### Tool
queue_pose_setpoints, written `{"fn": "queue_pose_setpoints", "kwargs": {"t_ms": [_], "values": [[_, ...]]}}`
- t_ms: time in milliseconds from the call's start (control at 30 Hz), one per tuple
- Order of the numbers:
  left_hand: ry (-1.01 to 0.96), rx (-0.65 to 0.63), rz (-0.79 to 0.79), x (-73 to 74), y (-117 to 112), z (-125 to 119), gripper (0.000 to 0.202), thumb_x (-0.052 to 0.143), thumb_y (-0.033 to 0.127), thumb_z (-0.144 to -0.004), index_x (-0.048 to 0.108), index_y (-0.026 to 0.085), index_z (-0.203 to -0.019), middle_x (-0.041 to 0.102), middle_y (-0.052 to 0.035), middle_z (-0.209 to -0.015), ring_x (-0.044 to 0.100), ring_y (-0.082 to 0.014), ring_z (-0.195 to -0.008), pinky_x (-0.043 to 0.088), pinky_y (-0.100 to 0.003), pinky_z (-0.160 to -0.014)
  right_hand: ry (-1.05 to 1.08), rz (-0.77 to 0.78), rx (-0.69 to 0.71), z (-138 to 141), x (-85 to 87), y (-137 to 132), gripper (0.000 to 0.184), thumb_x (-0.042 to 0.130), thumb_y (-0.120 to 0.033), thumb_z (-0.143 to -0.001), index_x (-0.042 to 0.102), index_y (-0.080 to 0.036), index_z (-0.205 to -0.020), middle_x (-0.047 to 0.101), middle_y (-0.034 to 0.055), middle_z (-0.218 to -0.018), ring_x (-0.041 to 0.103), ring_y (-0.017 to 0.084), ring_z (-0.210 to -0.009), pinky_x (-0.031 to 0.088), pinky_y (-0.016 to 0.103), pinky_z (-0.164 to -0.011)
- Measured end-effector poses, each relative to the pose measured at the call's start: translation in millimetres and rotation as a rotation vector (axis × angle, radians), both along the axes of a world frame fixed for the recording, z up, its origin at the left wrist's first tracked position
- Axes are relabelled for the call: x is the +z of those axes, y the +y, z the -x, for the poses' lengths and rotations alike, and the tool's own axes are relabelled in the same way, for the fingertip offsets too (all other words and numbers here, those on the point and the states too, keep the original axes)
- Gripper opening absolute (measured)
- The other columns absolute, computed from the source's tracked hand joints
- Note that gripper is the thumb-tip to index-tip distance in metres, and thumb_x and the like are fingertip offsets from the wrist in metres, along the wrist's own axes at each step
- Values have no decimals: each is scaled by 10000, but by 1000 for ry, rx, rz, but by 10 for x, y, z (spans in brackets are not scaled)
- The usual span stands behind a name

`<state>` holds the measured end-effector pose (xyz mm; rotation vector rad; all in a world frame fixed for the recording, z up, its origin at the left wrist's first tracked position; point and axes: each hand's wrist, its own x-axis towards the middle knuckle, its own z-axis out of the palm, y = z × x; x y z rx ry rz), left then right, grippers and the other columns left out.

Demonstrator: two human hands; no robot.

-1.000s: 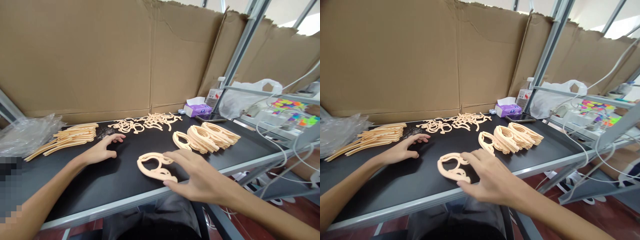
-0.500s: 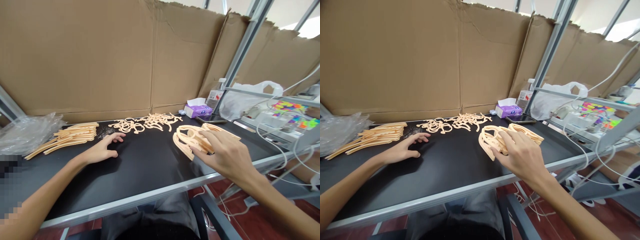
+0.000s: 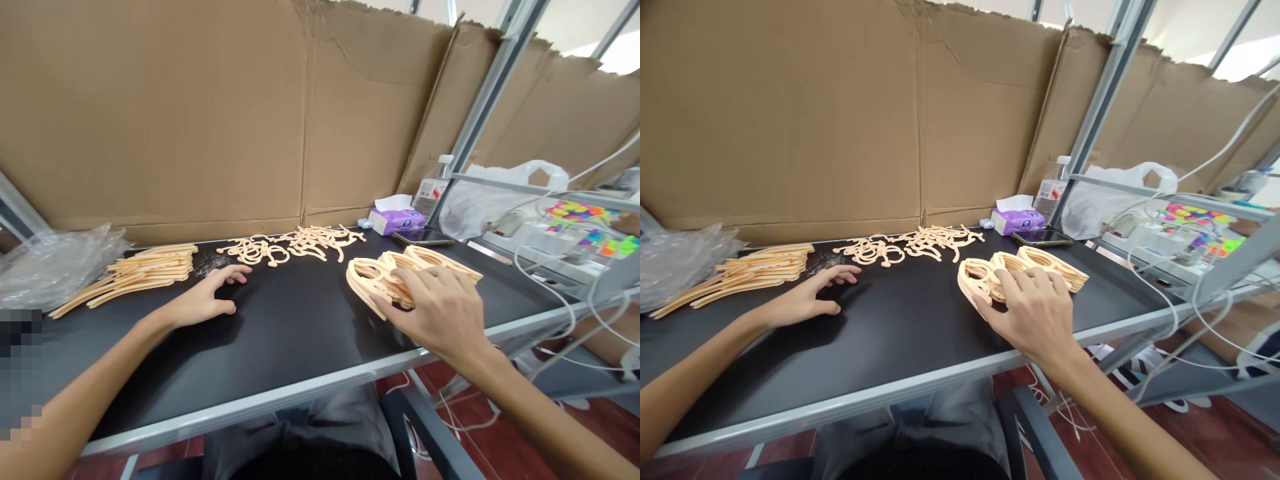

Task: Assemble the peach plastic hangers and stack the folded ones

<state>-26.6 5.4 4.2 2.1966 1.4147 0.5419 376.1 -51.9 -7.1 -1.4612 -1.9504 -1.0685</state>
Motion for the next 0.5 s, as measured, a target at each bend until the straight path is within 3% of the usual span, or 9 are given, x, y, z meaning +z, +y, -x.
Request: {"fn": "queue_pose_setpoints", "kwargs": {"t_ms": [100, 267, 500], "values": [[24, 0, 23, 21, -11, -10, 677, 591, 309, -687, 469, 245, -1350, 572, -77, -1338, 487, -271, -1244, 370, -454, -1101, -2, 14, -11, -16, -32, 3, 494, 539, -576, -889, 727, -139, -1021, 718, 131, -836, 579, 304, -876, 371, 402, -813], [15, 4, 47, 43, -24, -19, 648, 589, 372, -740, 454, 253, -1362, 567, -74, -1337, 474, -271, -1255, 361, -455, -1104, 52, 2, 73, -12, -53, -5, 459, 571, -546, -887, 715, -152, -1074, 721, 139, -1017, 574, 312, -971, 371, 409, -847], [-17, 4, 31, 10, -10, -2, 609, 614, 434, -768, 491, 260, -1339, 563, -80, -1362, 488, -272, -1251, 373, -449, -1095, 51, 57, 201, 131, -20, 22, 230, 583, -354, -916, 723, -179, -864, 711, 104, -1074, 556, 279, -1039, 362, 394, -907]]}}
